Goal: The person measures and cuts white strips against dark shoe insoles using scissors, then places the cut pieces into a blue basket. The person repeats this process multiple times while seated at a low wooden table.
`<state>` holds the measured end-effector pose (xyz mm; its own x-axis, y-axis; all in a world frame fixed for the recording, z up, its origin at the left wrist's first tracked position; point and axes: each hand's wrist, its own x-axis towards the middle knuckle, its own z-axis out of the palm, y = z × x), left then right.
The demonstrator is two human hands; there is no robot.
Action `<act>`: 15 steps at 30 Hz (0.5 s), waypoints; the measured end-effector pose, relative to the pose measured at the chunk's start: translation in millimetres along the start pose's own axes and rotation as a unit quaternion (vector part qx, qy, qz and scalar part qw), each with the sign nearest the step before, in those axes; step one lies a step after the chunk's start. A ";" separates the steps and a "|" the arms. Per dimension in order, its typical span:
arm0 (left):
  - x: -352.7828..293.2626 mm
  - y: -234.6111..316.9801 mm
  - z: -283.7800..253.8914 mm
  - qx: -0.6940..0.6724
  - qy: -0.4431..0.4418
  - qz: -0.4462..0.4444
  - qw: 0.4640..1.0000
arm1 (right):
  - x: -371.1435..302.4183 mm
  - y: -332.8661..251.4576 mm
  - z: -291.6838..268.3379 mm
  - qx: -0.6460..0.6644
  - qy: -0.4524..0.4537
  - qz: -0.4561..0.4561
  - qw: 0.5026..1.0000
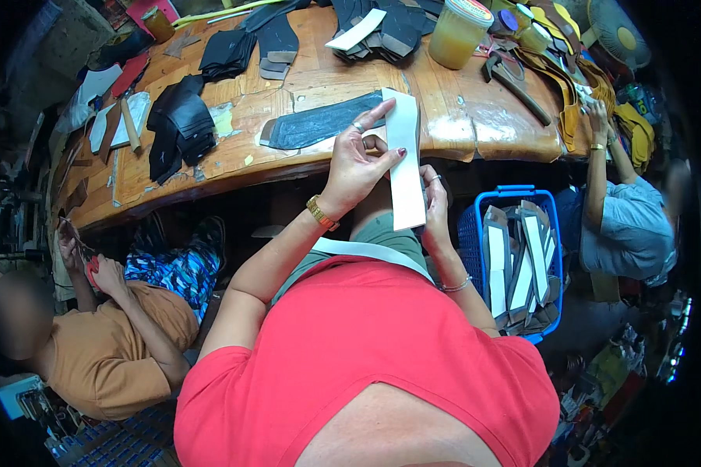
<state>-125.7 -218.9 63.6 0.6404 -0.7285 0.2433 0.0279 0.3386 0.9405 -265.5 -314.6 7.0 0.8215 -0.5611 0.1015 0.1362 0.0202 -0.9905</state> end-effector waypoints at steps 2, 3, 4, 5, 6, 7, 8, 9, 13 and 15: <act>0.1 -0.1 0.7 0.003 0.008 0.006 1.000 | 0.3 -3.6 -0.6 0.006 -0.007 -0.003 1.000; 0.2 0.0 1.2 0.002 0.011 0.005 1.000 | 0.6 -4.9 -1.0 0.009 -0.011 -0.004 1.000; 0.3 -0.1 1.5 0.001 0.014 0.004 1.000 | 0.6 -4.8 -2.4 0.007 -0.014 0.000 1.000; 0.2 -0.4 1.6 -0.006 0.011 -0.001 1.000 | 0.4 -4.6 -4.5 0.005 -0.016 0.004 1.000; -0.1 -1.3 2.0 -0.012 0.008 -0.006 1.000 | -0.2 -4.2 -5.9 0.003 -0.018 0.009 1.000; -0.2 -2.4 2.3 -0.019 0.004 -0.011 1.000 | -0.4 -2.9 -6.2 0.008 -0.014 0.008 1.000; -0.2 -4.5 2.6 -0.021 0.006 -0.006 1.000 | -0.3 -0.8 -6.5 0.013 -0.011 0.007 1.000; -0.4 -7.3 2.2 -0.023 0.010 -0.002 1.000 | 0.0 -0.5 -5.6 0.019 -0.009 0.006 1.000; -4.6 -11.3 5.3 -0.015 0.020 -0.015 1.000 | -0.9 -4.4 -2.4 0.035 0.005 0.011 0.999; -6.2 -10.1 6.4 0.000 0.022 -0.009 1.000 | -2.2 2.0 -3.0 0.044 0.013 0.008 0.999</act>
<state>-134.8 -221.6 54.1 0.6734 -0.7074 0.2147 0.0399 0.3248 0.9449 -268.7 -315.8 4.5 0.8098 -0.5811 0.0813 0.1714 0.1018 -0.9799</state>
